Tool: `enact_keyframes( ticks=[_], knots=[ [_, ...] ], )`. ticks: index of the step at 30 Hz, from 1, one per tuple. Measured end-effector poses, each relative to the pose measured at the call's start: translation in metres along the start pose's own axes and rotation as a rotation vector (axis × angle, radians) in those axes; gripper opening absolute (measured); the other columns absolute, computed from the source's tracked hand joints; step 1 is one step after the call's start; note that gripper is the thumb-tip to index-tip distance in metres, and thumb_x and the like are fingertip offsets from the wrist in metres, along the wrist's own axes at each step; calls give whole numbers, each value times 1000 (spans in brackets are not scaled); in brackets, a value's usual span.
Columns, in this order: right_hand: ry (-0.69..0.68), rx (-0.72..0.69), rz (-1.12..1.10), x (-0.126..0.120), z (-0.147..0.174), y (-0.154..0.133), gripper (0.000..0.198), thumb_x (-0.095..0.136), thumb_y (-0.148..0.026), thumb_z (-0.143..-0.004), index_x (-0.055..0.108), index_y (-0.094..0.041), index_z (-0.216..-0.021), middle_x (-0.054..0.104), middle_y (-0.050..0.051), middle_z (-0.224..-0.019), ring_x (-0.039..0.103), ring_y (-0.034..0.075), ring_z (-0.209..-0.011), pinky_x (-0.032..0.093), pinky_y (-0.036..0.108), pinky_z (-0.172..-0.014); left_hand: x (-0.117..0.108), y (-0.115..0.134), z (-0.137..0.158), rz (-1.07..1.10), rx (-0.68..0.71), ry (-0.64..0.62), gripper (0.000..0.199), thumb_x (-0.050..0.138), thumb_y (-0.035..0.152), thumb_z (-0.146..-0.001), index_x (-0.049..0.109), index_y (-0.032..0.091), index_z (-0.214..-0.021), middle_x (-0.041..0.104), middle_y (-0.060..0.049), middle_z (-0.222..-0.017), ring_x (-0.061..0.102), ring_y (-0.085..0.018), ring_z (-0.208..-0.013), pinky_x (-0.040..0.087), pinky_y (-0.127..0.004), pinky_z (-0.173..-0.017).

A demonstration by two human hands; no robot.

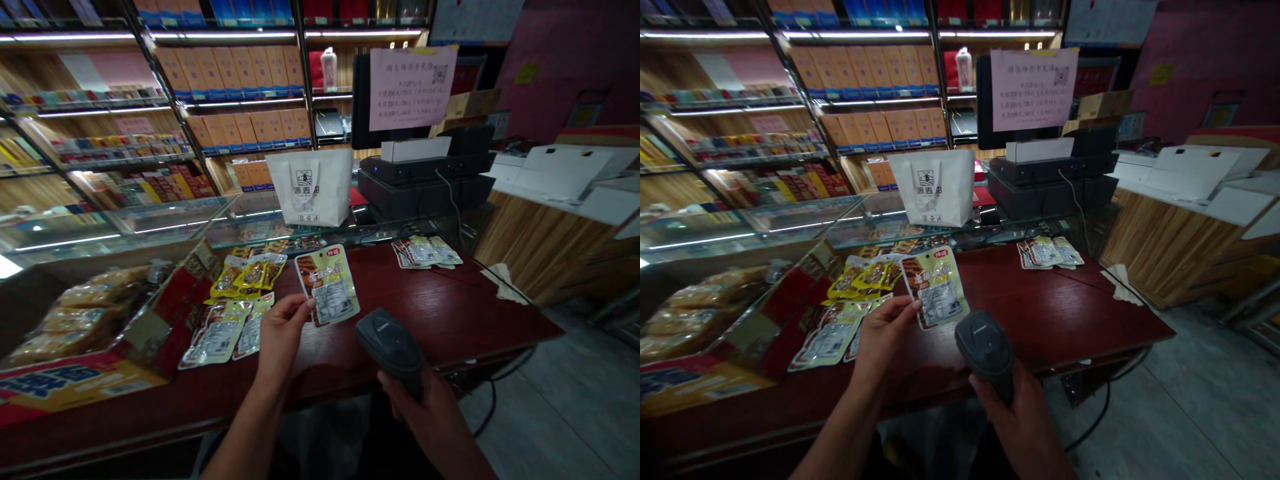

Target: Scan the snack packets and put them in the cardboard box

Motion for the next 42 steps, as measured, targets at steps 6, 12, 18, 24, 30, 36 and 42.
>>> enact_keyframes(
  ticks=[6,12,18,24,30,36,42],
  knots=[
    [-95,124,-80,4,-4,12,38,65,-60,-80,66,-22,-77,61,-3,-49,60,20,-49,47,29,-52,-32,-6,-3,-7,-85,96,39,82,49,-63,74,16,-83,74,-4,-76,66,-17,-67,52,-26,-62],
    [-70,160,-66,5,-10,26,38,63,-62,-79,64,-24,-74,60,-3,-46,60,21,-47,47,31,-51,-119,-24,-22,-185,-223,239,49,85,53,-46,71,16,-76,70,-1,-67,61,-16,-57,49,-26,-55],
    [-38,199,-73,7,-15,29,40,64,-64,-75,62,-24,-74,57,-4,-43,59,21,-43,46,31,-50,-164,-44,-44,-430,-386,165,38,80,49,-46,65,18,-64,61,2,-51,55,-15,-48,43,-26,-50],
    [-30,188,-78,10,-16,36,41,63,-64,-77,62,-23,-79,58,-5,-44,60,21,-44,47,32,-50,-174,-45,-59,-933,-363,103,19,67,38,-66,67,19,-60,63,-1,-51,62,-21,-57,41,-26,-54],
    [1,181,-35,-4,-27,51,43,61,-65,-80,62,-23,-71,59,-4,-46,59,20,-47,45,31,-53,-157,-11,-52,-1363,-278,119,33,59,45,-81,77,20,-93,77,-14,-94,70,-32,-86,44,-32,-64],
    [142,236,-122,-29,-53,74,50,63,-70,-79,64,-21,-73,63,-1,-50,61,20,-49,45,31,-55,-33,-6,-64,-1138,52,-144,30,58,40,-87,76,20,-100,77,-11,-102,70,-28,-93,48,-33,-80],
    [193,246,-334,-29,-66,86,49,61,-68,-84,62,-20,-73,58,-4,-46,56,16,-45,44,27,-53,134,-50,-78,-683,187,-553,22,69,27,-81,79,20,-100,77,-9,-105,70,-25,-97,51,-33,-89]
  ],
)
Point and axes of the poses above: each hand's wrist, its own z-axis away from the middle knuckle, its own x-axis out of the palm, y = z × x, the point moved 5 cm from there along -z, towards the middle knuckle
